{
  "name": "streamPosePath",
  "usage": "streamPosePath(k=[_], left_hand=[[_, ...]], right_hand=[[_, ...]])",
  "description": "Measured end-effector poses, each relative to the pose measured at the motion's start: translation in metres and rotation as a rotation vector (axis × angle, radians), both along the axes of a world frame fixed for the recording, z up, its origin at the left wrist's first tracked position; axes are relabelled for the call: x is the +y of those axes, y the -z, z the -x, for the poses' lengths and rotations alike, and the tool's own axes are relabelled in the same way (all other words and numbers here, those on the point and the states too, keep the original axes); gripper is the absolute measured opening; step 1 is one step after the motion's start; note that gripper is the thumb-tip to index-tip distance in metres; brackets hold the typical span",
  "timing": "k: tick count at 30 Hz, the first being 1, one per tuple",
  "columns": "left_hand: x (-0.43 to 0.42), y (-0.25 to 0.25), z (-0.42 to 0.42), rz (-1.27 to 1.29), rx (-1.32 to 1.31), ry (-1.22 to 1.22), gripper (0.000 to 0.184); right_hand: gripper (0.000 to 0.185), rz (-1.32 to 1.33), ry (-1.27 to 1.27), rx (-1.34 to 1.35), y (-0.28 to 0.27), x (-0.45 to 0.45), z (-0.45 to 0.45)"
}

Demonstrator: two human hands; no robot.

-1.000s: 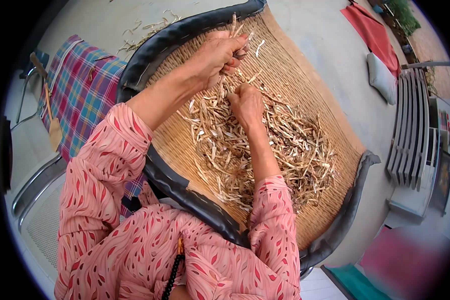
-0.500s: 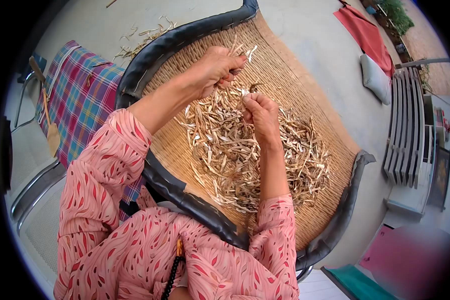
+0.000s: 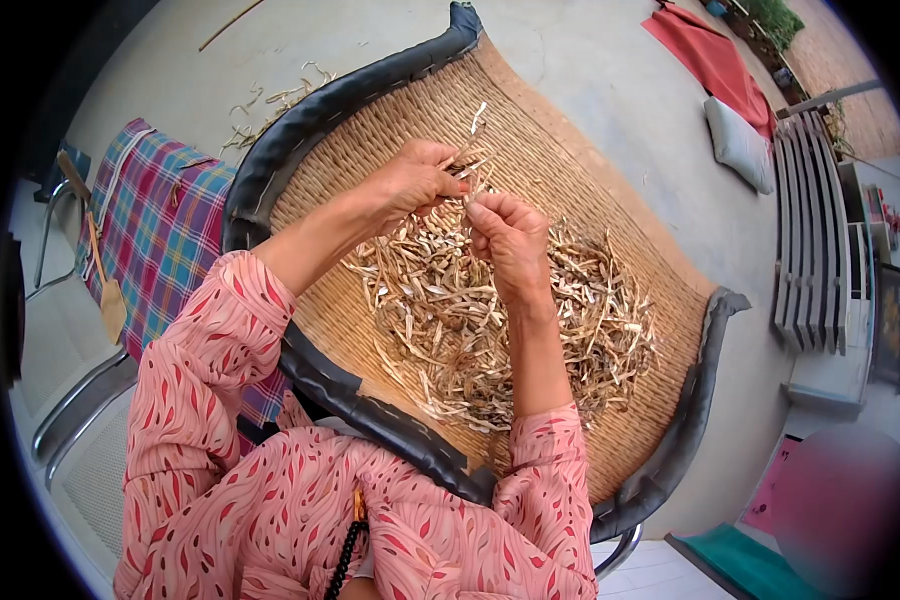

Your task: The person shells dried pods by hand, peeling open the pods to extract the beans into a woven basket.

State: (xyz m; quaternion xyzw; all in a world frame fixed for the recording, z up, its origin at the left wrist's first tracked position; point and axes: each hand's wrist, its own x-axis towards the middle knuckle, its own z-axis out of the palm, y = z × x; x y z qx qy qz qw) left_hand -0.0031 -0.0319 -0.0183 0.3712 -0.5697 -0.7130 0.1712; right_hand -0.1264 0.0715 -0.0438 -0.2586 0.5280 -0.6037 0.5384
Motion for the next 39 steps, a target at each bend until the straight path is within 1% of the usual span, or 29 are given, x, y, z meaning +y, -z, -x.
streamPosePath(k=[3,6,10,12,13,15,16,18,19,20,22,23,26,27,28,30,33,36,37,39], left_hand=[[-0.001,0.001,-0.001,0.049,0.003,0.041,0.003],[0.000,-0.001,0.000,0.015,0.019,0.040,0.004],[0.003,0.001,0.002,0.079,0.056,0.030,0.004],[0.002,0.004,0.004,0.102,0.094,-0.016,0.006],[0.002,0.002,0.003,0.120,0.092,0.000,0.006],[0.001,0.007,0.002,0.227,0.104,0.016,0.007],[0.000,0.011,0.002,0.279,0.110,0.023,0.007],[-0.004,0.019,0.003,0.481,0.063,0.038,0.009],[-0.004,0.022,0.003,0.582,0.039,0.046,0.010],[-0.005,0.025,0.002,0.555,0.033,0.048,0.010],[-0.002,0.014,-0.001,0.505,0.025,0.051,0.011],[-0.003,0.014,0.002,0.376,0.109,0.004,0.013],[-0.015,-0.001,-0.002,0.135,0.076,-0.161,0.013],[-0.014,-0.013,-0.004,0.010,0.148,-0.288,0.012],[-0.016,-0.014,-0.006,-0.019,0.164,-0.300,0.011],[-0.023,-0.014,-0.011,-0.078,0.196,-0.324,0.010],[-0.020,-0.016,-0.012,-0.081,0.178,-0.327,0.012],[-0.021,-0.013,-0.011,-0.107,0.207,-0.337,0.018],[-0.022,-0.013,-0.012,-0.109,0.218,-0.330,0.019],[-0.023,-0.014,-0.011,-0.096,0.207,-0.320,0.022]], right_hand=[[0.005,0.010,-0.049,-0.132,0.002,0.000,0.002],[0.004,0.021,-0.013,-0.205,0.005,-0.001,0.002],[0.003,0.057,0.001,-0.121,-0.001,-0.006,-0.004],[0.004,0.074,0.012,-0.115,0.002,-0.010,-0.004],[0.004,0.075,0.024,-0.120,0.003,-0.012,-0.005],[0.004,0.071,0.041,-0.131,0.005,-0.013,-0.007],[0.004,0.066,0.045,-0.092,0.006,-0.013,-0.007],[0.005,0.055,0.050,-0.017,0.008,-0.012,-0.009],[0.005,0.048,0.035,0.096,0.008,-0.012,-0.010],[0.006,0.067,0.029,0.104,0.006,-0.012,-0.011],[0.009,0.106,0.019,0.122,-0.001,-0.012,-0.015],[0.014,0.108,0.009,0.070,-0.001,-0.012,-0.014],[0.016,0.026,0.019,0.231,0.008,-0.017,-0.016],[0.015,-0.038,-0.007,0.520,0.021,-0.019,-0.018],[0.014,-0.064,-0.042,0.724,0.037,-0.023,-0.021],[0.012,-0.093,-0.148,1.044,0.056,-0.023,-0.030],[0.011,-0.068,-0.225,1.554,0.076,-0.029,-0.041],[0.010,0.000,-0.207,1.540,0.076,-0.030,-0.042],[0.010,-0.011,-0.229,1.399,0.072,-0.029,-0.038],[0.011,-0.085,-0.141,0.872,0.067,-0.027,-0.030]])
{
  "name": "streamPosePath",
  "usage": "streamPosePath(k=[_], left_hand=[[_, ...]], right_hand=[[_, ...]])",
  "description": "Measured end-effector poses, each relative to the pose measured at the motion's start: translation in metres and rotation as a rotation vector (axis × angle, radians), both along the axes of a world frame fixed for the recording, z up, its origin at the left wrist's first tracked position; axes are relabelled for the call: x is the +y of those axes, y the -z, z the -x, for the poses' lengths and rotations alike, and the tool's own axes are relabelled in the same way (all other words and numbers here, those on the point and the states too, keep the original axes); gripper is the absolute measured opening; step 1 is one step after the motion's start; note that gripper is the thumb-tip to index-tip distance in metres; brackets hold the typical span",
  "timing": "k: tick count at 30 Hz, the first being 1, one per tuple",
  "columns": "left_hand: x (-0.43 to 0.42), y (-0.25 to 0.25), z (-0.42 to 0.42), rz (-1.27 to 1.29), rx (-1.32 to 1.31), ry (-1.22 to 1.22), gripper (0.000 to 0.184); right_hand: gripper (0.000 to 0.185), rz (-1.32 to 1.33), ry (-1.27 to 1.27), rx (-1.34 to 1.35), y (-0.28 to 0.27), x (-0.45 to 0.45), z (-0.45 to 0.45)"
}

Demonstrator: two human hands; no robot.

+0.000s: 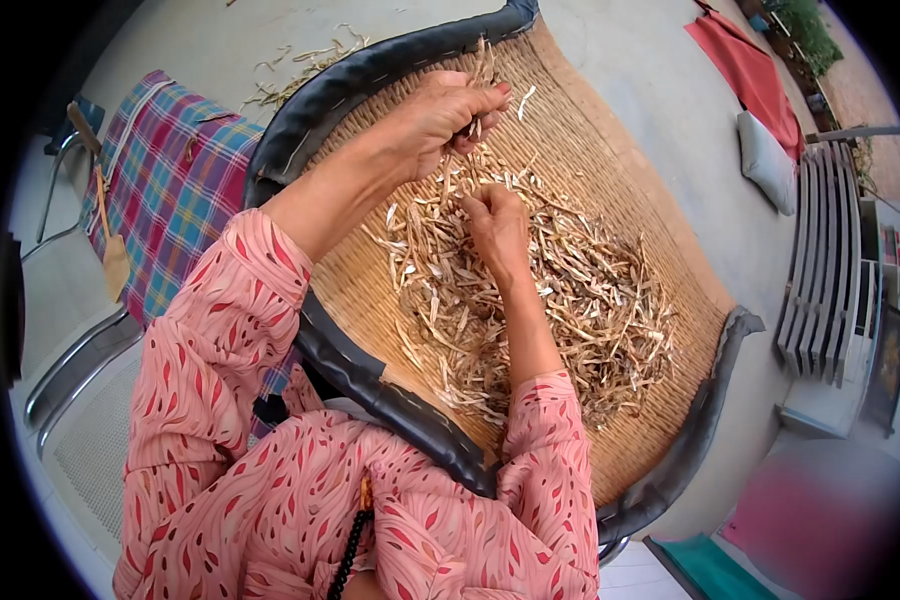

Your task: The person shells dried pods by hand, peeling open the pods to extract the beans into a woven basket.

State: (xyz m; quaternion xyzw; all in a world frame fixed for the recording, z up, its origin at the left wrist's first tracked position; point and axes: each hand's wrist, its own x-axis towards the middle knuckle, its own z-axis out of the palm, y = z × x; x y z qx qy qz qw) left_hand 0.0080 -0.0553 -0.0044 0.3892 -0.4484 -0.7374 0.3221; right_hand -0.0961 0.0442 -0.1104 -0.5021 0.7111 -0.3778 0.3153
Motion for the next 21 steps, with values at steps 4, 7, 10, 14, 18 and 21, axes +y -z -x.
streamPosePath(k=[4,7,10,14,18,21], left_hand=[[0.003,-0.003,0.001,0.031,-0.100,0.058,0.025],[0.007,0.001,0.005,0.034,-0.176,0.119,0.025],[0.015,0.009,0.007,0.047,-0.205,0.209,0.024],[0.023,0.012,0.010,0.109,-0.250,0.281,0.017],[0.022,0.024,0.013,0.244,-0.283,0.295,0.016],[0.022,0.027,0.012,0.320,-0.282,0.283,0.015]], right_hand=[[0.007,-0.001,0.162,-0.657,-0.023,0.010,0.017],[0.009,0.073,0.170,-0.797,-0.038,0.015,0.023],[0.010,0.129,0.142,-0.861,-0.049,0.017,0.023],[0.010,0.164,0.128,-0.833,-0.056,0.019,0.021],[0.006,0.184,0.161,-0.860,-0.058,0.020,0.020],[0.005,0.161,0.170,-0.850,-0.059,0.019,0.020]])
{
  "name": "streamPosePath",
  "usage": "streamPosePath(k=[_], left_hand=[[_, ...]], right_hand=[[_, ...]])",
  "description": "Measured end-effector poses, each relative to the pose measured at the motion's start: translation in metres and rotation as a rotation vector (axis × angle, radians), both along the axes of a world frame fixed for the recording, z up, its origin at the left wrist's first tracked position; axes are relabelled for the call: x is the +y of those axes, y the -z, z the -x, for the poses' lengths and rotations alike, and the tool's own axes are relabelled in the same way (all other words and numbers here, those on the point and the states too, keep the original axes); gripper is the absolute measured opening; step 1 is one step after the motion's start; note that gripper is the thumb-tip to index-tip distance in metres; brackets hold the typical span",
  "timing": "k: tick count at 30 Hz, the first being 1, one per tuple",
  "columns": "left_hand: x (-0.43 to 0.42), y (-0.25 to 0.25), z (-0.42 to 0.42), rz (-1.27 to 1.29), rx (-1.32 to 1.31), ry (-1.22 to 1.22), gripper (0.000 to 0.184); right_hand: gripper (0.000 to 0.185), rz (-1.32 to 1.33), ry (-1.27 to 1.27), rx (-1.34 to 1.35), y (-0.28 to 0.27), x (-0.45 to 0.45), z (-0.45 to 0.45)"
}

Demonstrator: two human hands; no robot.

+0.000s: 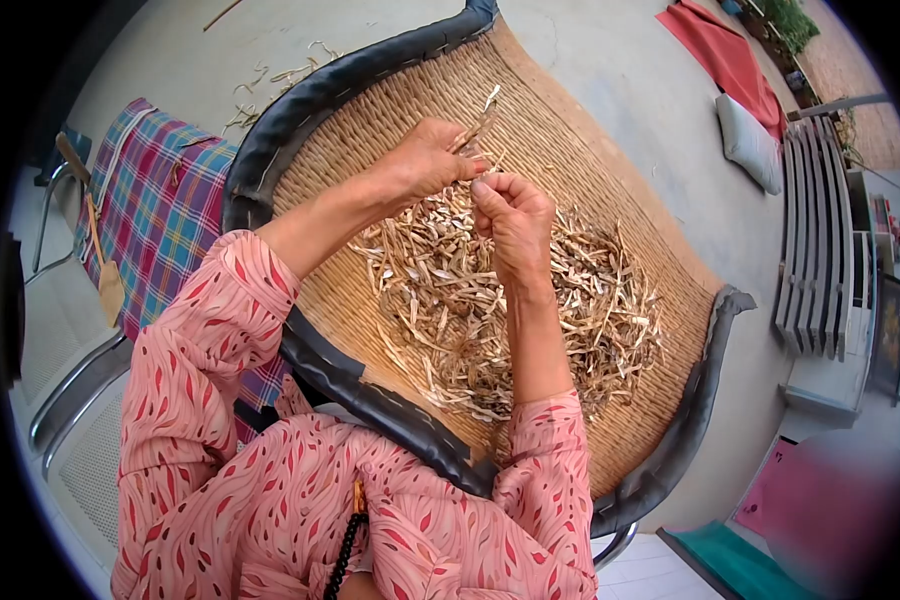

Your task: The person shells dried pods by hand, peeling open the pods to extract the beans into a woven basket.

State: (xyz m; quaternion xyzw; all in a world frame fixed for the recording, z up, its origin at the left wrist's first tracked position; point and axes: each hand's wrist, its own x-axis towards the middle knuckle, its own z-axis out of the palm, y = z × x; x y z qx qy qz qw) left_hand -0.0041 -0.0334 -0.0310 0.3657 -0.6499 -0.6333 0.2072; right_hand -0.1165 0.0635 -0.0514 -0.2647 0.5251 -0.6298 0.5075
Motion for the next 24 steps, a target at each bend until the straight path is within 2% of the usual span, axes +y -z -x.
streamPosePath(k=[2,8,14,18,24], left_hand=[[-0.001,0.010,0.001,0.093,0.072,-0.003,0.018],[-0.006,0.012,-0.001,0.247,0.020,0.045,0.016],[0.003,-0.002,-0.003,0.685,-0.071,0.073,0.005],[0.006,-0.006,0.000,0.783,-0.140,0.090,0.008],[0.003,0.000,0.002,0.720,-0.165,0.092,0.010]], right_hand=[[0.005,-0.036,0.005,-0.003,-0.002,-0.001,-0.002],[0.006,0.004,-0.036,-0.066,0.003,-0.001,0.003],[0.006,-0.023,-0.061,0.234,-0.002,0.003,0.005],[0.006,0.021,0.023,0.244,-0.006,0.003,0.000],[0.003,0.051,0.004,0.188,-0.001,0.005,-0.001]])
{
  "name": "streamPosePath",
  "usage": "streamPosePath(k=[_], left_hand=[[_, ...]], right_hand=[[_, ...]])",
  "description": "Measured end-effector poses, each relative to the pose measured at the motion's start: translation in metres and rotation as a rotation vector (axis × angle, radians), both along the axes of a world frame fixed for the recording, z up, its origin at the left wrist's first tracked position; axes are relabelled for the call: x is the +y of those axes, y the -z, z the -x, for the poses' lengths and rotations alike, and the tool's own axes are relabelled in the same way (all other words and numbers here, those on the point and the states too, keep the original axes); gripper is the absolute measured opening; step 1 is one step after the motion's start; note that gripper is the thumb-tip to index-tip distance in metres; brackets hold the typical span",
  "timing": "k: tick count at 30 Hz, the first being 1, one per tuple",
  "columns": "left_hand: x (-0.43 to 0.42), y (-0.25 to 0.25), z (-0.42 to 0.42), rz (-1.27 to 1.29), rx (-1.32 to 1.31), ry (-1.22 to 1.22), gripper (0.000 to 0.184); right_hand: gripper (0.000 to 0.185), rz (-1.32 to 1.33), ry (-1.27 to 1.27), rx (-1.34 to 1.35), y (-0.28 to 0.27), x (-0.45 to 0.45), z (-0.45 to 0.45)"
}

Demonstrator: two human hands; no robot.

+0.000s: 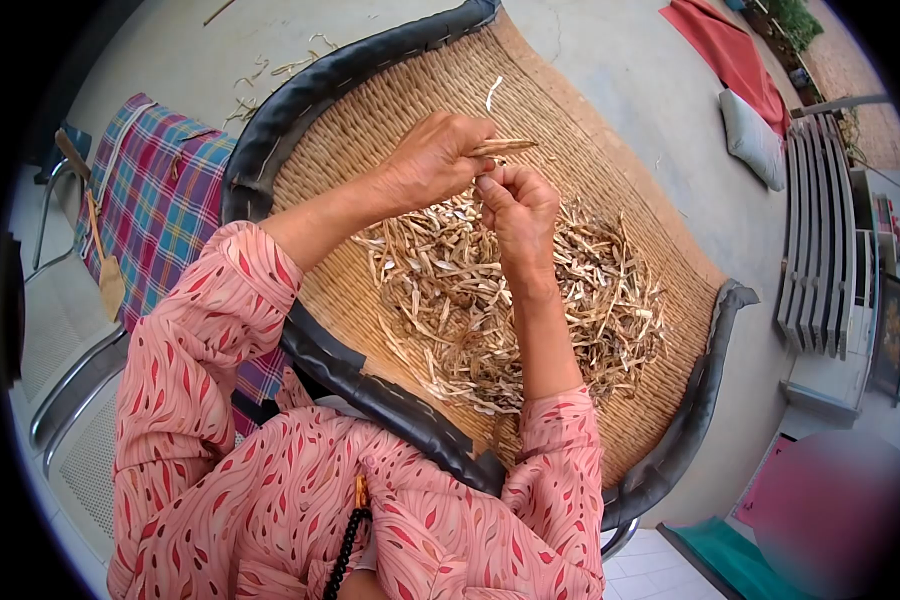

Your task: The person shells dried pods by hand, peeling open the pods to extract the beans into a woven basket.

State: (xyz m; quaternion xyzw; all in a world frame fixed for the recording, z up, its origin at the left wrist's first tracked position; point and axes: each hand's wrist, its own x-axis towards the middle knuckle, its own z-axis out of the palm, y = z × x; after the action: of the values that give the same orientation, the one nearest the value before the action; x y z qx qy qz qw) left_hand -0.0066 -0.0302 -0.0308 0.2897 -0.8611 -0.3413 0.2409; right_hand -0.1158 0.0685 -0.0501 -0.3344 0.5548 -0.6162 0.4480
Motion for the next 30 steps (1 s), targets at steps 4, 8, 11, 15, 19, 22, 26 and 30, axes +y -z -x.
streamPosePath(k=[4,8,11,15,19,22,26,30], left_hand=[[0.002,0.000,-0.001,-0.180,0.075,-0.013,0.008],[-0.002,0.002,0.000,-0.201,0.022,-0.020,0.008],[-0.003,0.003,0.000,-0.237,-0.003,-0.001,0.008],[-0.009,0.012,-0.001,-0.477,0.241,0.051,0.010],[-0.007,-0.008,0.001,-0.929,0.241,-0.063,0.018],[-0.002,-0.006,0.002,-0.983,0.245,-0.010,0.018],[0.001,0.009,0.012,-0.816,0.295,0.100,0.013],[-0.010,-0.021,0.002,-0.791,0.300,-0.111,0.012]], right_hand=[[0.003,-0.047,-0.033,-0.095,-0.003,-0.001,0.004],[0.004,-0.104,-0.034,-0.096,-0.007,-0.002,0.000],[0.005,-0.107,-0.073,-0.081,-0.006,-0.002,0.001],[0.008,-0.127,-0.094,-0.183,-0.001,0.001,0.009],[0.008,-0.107,-0.013,-0.294,-0.005,0.001,0.010],[0.006,-0.017,0.031,-0.317,-0.004,-0.002,0.010],[0.013,0.087,0.049,-0.059,-0.008,-0.008,0.002],[0.016,0.051,0.057,-0.121,-0.025,-0.014,-0.007]])
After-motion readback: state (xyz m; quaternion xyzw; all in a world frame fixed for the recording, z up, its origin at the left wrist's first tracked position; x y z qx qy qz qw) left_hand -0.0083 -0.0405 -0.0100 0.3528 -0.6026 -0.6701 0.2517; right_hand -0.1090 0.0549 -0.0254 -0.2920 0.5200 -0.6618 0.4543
